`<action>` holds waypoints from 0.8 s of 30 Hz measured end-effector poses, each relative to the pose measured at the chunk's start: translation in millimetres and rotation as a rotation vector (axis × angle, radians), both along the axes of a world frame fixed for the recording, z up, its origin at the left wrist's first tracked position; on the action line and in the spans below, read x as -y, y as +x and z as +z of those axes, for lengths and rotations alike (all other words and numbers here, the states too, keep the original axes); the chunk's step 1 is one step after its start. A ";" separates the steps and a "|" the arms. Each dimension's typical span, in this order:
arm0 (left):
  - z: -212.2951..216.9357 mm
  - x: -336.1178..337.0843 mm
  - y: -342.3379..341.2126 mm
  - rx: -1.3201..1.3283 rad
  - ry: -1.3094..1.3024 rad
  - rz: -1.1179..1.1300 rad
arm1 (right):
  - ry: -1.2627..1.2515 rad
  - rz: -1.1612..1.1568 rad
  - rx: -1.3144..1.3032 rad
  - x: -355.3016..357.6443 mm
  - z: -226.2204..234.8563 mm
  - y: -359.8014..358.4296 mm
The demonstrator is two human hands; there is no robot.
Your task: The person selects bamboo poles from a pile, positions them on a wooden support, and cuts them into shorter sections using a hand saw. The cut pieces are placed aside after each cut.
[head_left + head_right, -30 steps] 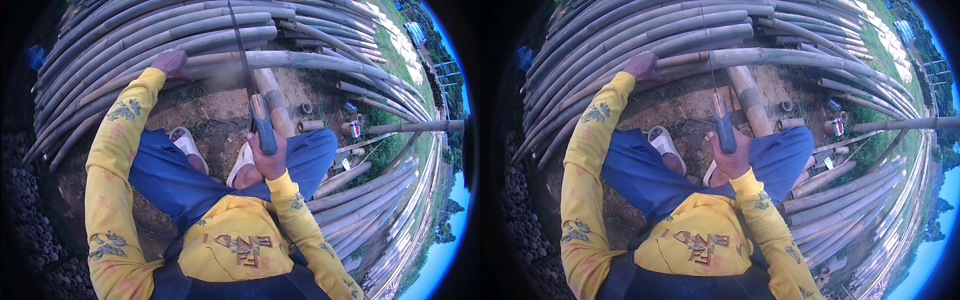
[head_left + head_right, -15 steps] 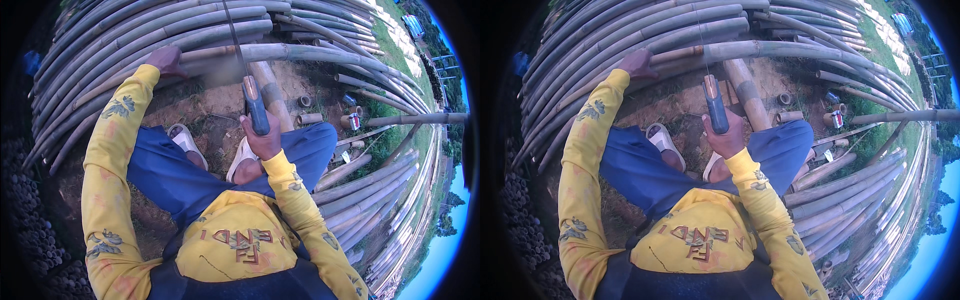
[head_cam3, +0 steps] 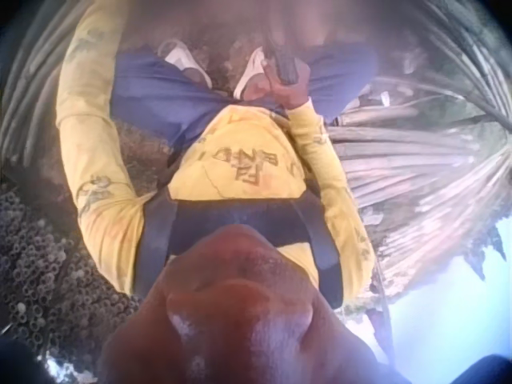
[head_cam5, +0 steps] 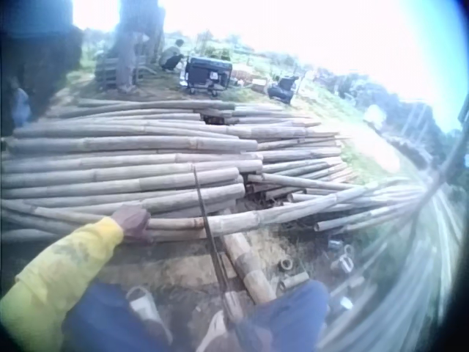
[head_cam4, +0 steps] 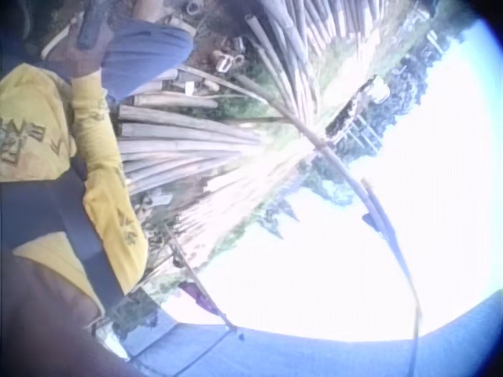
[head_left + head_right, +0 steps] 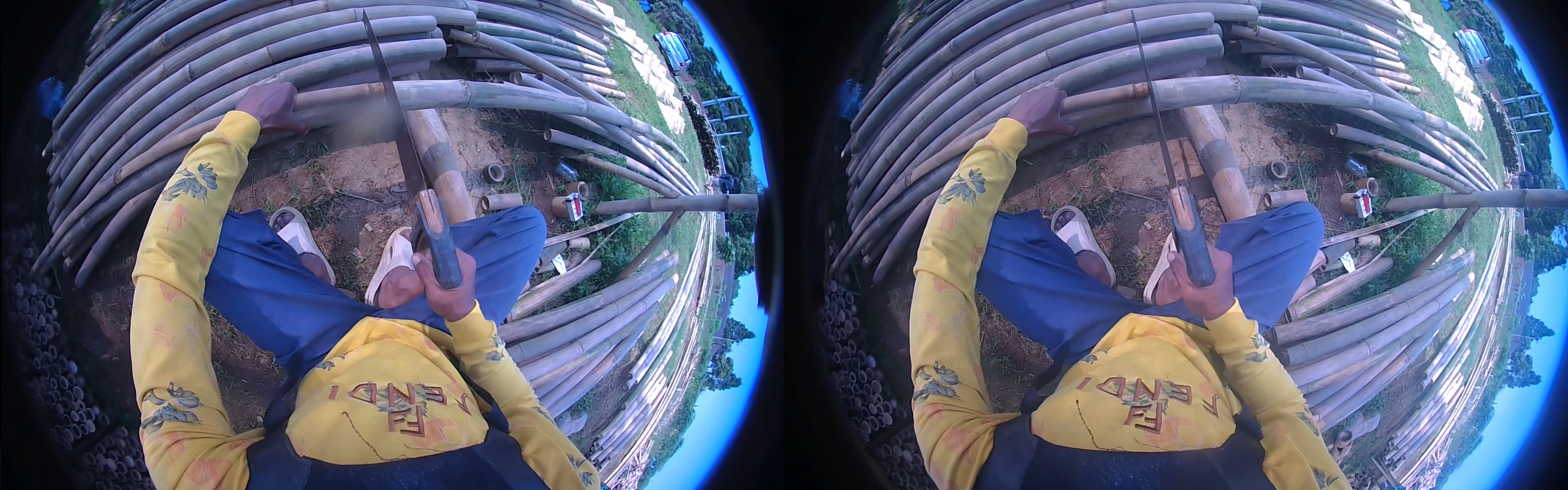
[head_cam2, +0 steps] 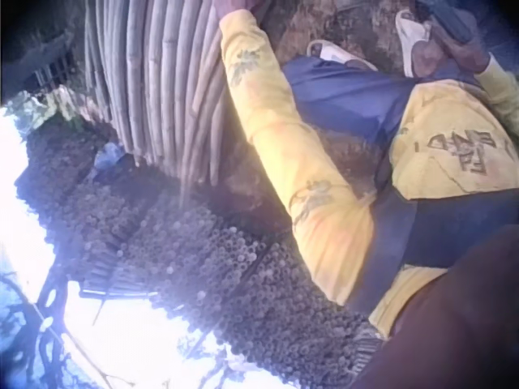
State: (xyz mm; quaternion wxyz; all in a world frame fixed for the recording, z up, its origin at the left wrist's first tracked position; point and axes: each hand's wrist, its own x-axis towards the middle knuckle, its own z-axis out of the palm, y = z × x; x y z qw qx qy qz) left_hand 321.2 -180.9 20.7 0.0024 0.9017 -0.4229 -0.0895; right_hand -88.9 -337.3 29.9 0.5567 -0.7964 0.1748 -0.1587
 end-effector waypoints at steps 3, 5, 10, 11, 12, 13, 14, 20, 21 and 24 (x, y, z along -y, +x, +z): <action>4.5 0.9 -4.9 -0.038 0.006 0.024 | -0.047 0.002 -0.081 -13.3 15.5 -72.1; 2.8 5.7 -9.0 -0.015 0.008 0.021 | -0.113 0.081 0.119 -5.2 17.0 -30.8; 13.6 8.8 -10.7 -0.036 0.042 0.022 | 0.155 0.009 0.069 37.4 -13.5 82.7; 13.0 7.8 -9.7 -0.030 0.040 0.030 | 0.104 0.022 0.115 39.3 -15.3 83.8; 10.3 6.0 -6.7 0.008 -0.031 0.018 | 0.054 0.034 0.161 40.9 -17.1 85.1; 6.0 1.1 -8.0 0.038 -0.095 0.006 | 0.088 0.017 0.155 39.3 -20.8 83.6; 2.4 -2.6 -7.9 0.069 -0.158 -0.007 | 0.122 0.000 0.149 37.1 -24.3 82.6; 11.2 -7.6 -4.4 0.078 -0.190 -0.026 | 0.072 -0.074 0.224 20.1 -12.0 84.6; 13.4 -6.5 -3.7 0.085 -0.173 0.005 | 0.049 -0.098 0.251 16.4 -9.2 83.8; 16.7 -6.0 8.9 0.205 -0.239 0.069 | 0.228 -0.149 0.175 17.0 -23.5 77.4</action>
